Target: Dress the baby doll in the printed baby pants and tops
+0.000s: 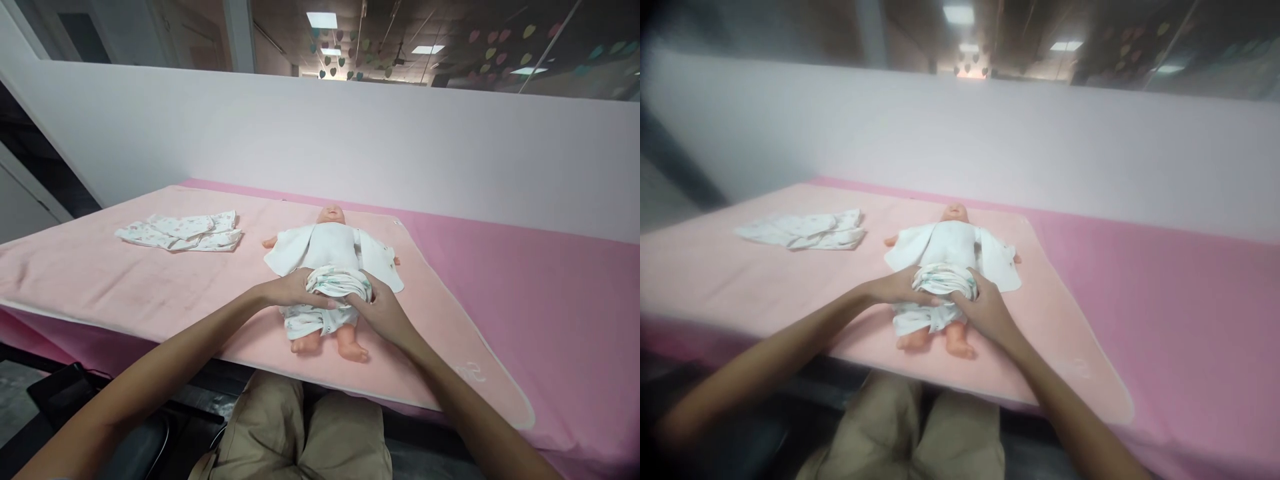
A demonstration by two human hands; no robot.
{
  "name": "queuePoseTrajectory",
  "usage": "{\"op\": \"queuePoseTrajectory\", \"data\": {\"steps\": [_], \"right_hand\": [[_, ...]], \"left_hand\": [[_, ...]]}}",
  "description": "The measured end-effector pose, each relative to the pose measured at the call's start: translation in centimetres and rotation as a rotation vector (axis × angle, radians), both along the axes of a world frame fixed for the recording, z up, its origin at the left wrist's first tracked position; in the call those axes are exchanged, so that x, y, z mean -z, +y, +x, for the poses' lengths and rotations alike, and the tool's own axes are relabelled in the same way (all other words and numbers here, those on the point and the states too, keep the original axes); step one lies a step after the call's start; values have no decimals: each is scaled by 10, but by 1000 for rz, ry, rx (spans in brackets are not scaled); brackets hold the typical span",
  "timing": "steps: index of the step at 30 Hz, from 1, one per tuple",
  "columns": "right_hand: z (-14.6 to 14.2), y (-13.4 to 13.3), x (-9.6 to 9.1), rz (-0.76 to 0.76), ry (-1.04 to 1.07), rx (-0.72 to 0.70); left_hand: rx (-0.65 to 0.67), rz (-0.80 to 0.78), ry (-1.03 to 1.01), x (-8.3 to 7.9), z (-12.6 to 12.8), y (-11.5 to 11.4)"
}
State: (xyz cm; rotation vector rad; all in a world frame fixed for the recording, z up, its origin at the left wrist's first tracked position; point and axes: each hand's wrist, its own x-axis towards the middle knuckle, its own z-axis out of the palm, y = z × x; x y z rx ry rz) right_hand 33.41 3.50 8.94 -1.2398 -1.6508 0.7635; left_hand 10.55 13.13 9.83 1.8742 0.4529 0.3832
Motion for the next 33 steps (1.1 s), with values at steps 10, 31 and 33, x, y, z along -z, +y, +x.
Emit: {"op": "queuePoseTrajectory", "data": {"steps": [10, 31, 33], "right_hand": [[-77, -109, 69, -126, 54, 472], [-47, -94, 74, -139, 533, 403], [-49, -88, 72, -169, 682, 329]], "left_hand": [[114, 361, 440, -5, 14, -34], [30, 311, 231, 5, 12, -49], [33, 241, 139, 5, 10, -49]]}}
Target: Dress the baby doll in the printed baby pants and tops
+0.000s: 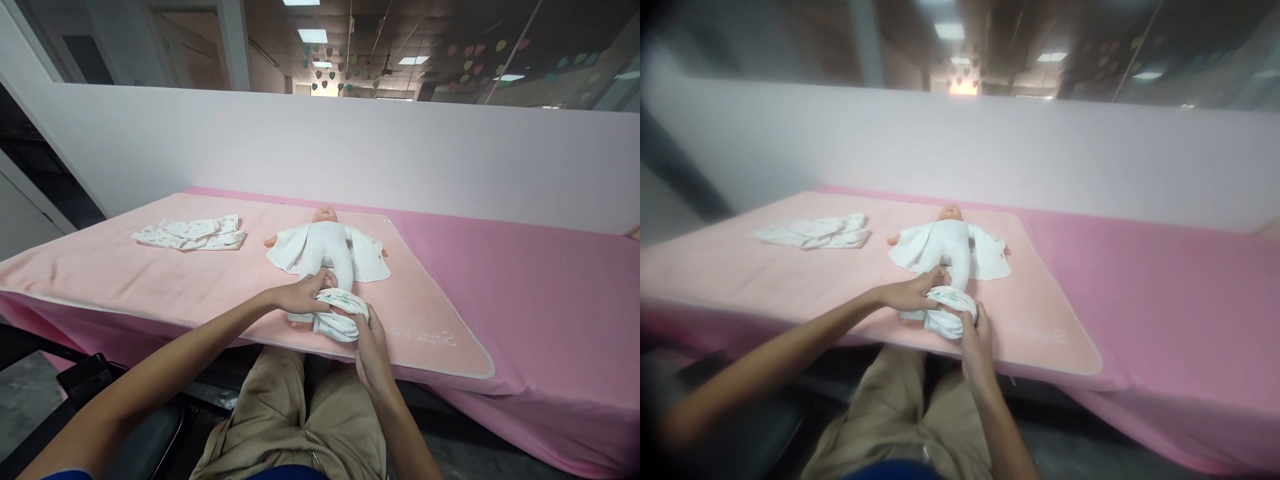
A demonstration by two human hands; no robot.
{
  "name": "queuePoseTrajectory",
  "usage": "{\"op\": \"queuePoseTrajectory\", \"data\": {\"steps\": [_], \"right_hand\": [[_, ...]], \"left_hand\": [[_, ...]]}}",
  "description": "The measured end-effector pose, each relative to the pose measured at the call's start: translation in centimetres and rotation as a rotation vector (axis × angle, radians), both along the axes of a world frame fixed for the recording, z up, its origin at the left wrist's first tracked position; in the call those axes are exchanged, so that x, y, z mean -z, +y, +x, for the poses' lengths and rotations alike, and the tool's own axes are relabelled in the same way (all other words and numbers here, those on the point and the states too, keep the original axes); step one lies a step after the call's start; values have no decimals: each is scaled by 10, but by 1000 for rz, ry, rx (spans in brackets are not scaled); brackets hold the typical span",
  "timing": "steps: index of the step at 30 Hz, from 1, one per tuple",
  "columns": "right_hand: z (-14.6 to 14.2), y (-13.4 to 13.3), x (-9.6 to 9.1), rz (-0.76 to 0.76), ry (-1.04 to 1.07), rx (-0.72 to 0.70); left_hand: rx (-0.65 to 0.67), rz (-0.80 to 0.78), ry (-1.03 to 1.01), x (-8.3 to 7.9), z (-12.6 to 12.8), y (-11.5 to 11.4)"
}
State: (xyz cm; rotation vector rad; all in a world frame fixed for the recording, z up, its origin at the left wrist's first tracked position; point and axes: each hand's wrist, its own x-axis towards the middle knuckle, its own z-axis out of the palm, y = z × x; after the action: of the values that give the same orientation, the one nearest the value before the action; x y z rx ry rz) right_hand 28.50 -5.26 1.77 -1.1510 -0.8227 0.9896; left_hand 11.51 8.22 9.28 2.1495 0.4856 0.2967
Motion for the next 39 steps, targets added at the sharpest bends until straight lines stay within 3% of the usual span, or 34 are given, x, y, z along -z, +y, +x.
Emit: {"op": "queuePoseTrajectory", "data": {"steps": [4, 6, 11, 15, 20, 22, 26, 30, 32, 34, 37, 39], "right_hand": [[2, 15, -4, -42, 201, -145], [6, 20, -3, -54, 174, -164], [22, 29, 5, 93, -390, -50], [48, 44, 2, 180, -535, -150], [88, 64, -32, 101, -648, -470], [100, 70, -51, 45, -662, -619], [112, 86, -85, -7, -625, -726], [102, 116, -103, -10, -751, -782], [92, 132, -102, 2, -791, -723], [84, 148, -92, 18, -783, -563], [80, 161, -64, -5, -739, -306], [80, 161, -45, -71, -631, -221]], "left_hand": [[-76, -53, -48, 1, 0, -2], [-111, -74, -52, 4, 1, -1], [-132, -155, -176, 13, 1, 1], [-139, -30, -189, 16, -2, 1], [-152, 260, -86, 9, -8, 11], [-122, 299, -55, 3, -13, 17], [-31, 238, -33, -9, -27, 27], [-77, 56, -41, -13, -29, 40], [-150, -81, -91, -10, -26, 51], [-249, -198, -170, -2, -23, 64], [-440, -304, -251, 17, -25, 81], [-526, -397, -278, 31, -28, 86]]}}
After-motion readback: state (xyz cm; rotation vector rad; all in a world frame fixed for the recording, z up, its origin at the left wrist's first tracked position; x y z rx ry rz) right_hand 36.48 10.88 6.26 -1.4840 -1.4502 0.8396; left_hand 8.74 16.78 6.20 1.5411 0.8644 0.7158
